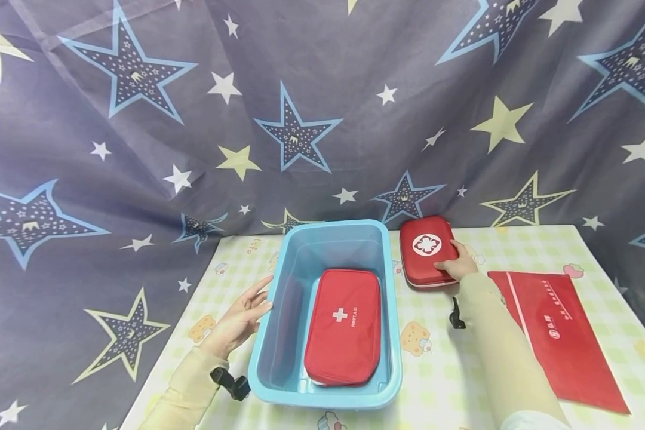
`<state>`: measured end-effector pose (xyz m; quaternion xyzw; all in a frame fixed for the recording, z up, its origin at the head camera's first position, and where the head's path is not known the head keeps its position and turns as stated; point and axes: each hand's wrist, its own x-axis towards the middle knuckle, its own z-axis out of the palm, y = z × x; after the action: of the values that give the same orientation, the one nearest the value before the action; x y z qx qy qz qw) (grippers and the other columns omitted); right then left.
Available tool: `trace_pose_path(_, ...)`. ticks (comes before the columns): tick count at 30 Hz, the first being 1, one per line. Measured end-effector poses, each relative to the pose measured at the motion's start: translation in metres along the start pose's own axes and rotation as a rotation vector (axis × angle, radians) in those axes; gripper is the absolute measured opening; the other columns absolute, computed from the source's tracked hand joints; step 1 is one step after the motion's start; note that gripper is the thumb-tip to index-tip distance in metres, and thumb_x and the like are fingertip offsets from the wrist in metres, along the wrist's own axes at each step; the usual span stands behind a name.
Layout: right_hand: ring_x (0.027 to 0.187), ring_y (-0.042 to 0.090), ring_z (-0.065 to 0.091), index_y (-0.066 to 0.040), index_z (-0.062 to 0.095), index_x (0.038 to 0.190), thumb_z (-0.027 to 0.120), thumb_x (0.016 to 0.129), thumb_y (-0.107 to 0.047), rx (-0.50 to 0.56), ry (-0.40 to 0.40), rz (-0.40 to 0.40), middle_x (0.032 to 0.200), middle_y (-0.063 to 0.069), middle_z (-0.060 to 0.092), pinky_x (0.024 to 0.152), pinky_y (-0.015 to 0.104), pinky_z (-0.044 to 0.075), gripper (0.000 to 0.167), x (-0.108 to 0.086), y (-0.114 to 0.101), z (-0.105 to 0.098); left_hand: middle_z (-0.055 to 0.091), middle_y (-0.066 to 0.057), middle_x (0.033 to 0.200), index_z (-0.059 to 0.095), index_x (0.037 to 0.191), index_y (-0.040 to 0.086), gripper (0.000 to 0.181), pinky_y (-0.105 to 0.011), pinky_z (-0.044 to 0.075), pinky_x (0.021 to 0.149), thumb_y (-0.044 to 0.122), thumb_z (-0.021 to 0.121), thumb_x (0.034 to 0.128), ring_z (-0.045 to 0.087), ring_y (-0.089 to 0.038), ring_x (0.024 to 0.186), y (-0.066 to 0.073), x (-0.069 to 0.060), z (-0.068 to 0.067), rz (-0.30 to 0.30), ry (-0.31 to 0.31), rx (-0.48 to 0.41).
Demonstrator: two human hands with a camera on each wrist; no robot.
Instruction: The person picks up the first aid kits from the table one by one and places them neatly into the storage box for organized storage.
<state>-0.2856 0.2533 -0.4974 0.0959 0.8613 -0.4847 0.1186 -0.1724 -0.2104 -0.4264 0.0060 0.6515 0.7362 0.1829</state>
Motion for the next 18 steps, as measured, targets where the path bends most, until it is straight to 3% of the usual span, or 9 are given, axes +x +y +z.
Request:
trace_pose_path(4, 0.113, 0.04, 0.046, -0.012, -0.005, 0.151, 0.061, 0.088, -0.019, 0.193, -0.118, 0.056, 0.149, 0.036, 0.003, 0.085, 0.042, 0.051, 0.092, -0.001, 0.009, -0.009, 0.055, 0.002, 0.12, 0.026, 0.15, 0.014, 0.064, -0.032, 0.058, 0.071, 0.001, 0.053, 0.0936, 0.063, -0.011, 0.091, -0.001, 0.001, 0.0, -0.002, 0.003, -0.012)
trace_pose_path(7, 0.093, 0.028, 0.056, -0.018, -0.006, 0.152, 0.064, 0.087, -0.019, 0.308, -0.173, 0.112, 0.15, 0.033, 0.001, 0.073, 0.034, 0.053, 0.095, 0.001, 0.014, -0.013, 0.055, 0.002, 0.12, 0.026, 0.15, 0.014, 0.064, -0.032, 0.058, 0.071, 0.001, 0.053, 0.0935, 0.063, -0.011, 0.091, -0.001, 0.001, 0.0, -0.004, 0.005, -0.012)
trace_pose_path(14, 0.083, 0.018, 0.059, -0.02, -0.012, 0.15, 0.06, 0.09, -0.027, 0.341, -0.215, 0.097, 0.15, 0.035, -0.003, 0.075, 0.034, 0.051, 0.094, -0.003, 0.016, -0.013, 0.054, 0.002, 0.121, 0.025, 0.15, 0.014, 0.064, -0.032, 0.058, 0.07, 0.001, 0.053, 0.0938, 0.063, -0.011, 0.09, -0.001, 0.0, 0.001, -0.005, 0.0, -0.013)
trace_pose_path(18, 0.077, 0.01, 0.059, -0.022, -0.011, 0.15, 0.06, 0.09, -0.025, 0.431, -0.228, 0.099, 0.151, 0.032, -0.004, 0.075, 0.031, 0.05, 0.093, -0.005, 0.017, -0.01, 0.054, 0.002, 0.121, 0.025, 0.151, 0.014, 0.065, -0.031, 0.058, 0.069, 0.001, 0.053, 0.094, 0.063, -0.01, 0.089, 0.0, -0.001, 0.001, 0.002, -0.007, -0.021)
